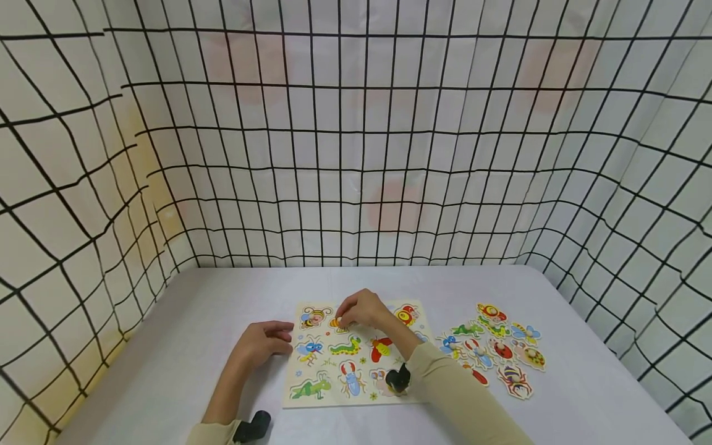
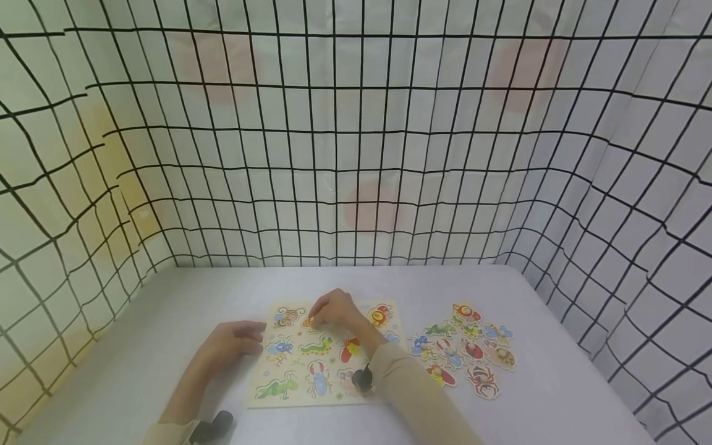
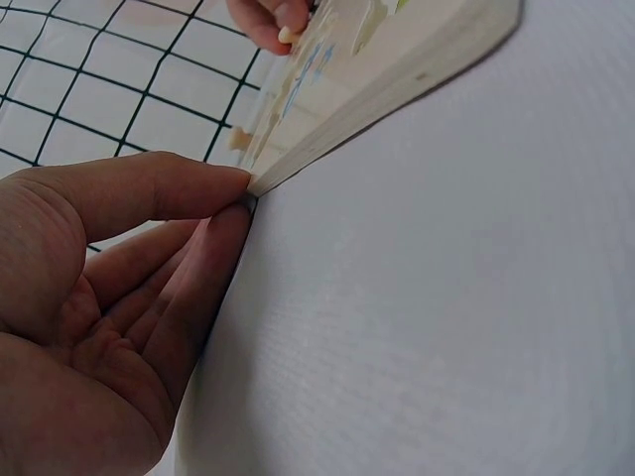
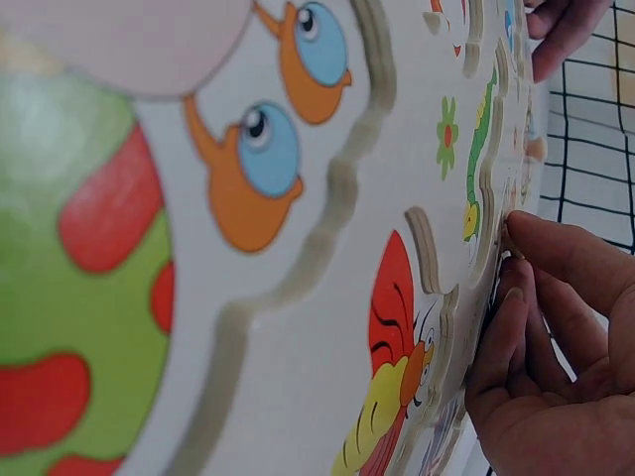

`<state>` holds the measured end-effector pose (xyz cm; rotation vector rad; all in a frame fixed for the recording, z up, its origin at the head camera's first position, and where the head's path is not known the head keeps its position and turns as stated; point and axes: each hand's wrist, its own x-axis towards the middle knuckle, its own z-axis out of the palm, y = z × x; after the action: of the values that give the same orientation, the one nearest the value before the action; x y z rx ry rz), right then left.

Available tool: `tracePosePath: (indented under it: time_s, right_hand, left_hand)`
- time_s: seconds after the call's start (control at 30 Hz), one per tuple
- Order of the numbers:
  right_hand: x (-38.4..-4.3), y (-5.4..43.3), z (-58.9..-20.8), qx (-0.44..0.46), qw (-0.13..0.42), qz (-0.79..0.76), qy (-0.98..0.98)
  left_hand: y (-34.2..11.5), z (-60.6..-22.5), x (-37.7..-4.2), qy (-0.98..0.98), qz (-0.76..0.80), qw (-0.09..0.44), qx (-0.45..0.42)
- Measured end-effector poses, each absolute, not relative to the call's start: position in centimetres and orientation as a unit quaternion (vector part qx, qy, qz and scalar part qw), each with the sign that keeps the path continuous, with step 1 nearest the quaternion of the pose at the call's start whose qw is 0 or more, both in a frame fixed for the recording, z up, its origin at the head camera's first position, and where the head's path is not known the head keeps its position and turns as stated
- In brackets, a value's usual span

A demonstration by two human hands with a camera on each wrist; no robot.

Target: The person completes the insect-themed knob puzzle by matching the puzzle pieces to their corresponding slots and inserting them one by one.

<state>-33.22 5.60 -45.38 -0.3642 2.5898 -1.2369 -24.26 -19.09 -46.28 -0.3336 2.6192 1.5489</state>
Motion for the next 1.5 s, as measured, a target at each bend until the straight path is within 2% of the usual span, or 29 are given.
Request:
tracePosePath:
  time_s: [0.33, 0.7, 1.2, 1.5]
  right_hand:
    - [-32.9, 5.8, -45.3, -0.151, 0.107, -0.410, 0.893]
    - [-32.4, 6.1, -44.6, -0.141, 0.107, -0.396, 0.901]
    - [-31.7, 8.6, -42.7, -0.135, 0.083, -0.380, 0.912]
    - [-31.7, 10.2, -42.1, -0.122, 0.091, -0.391, 0.908]
  left_hand:
    - [-19.3, -46.7, -24.3, 0.858, 0.500, 0.043, -0.107]
    - [-19.3, -46.7, -24.4, 0.862, 0.493, 0.043, -0.105]
    - [-19.3, -46.6, -24.7, 0.862, 0.495, 0.045, -0.103]
    - [-19.3, -46.7, -24.5, 0.862, 0.494, 0.046, -0.105]
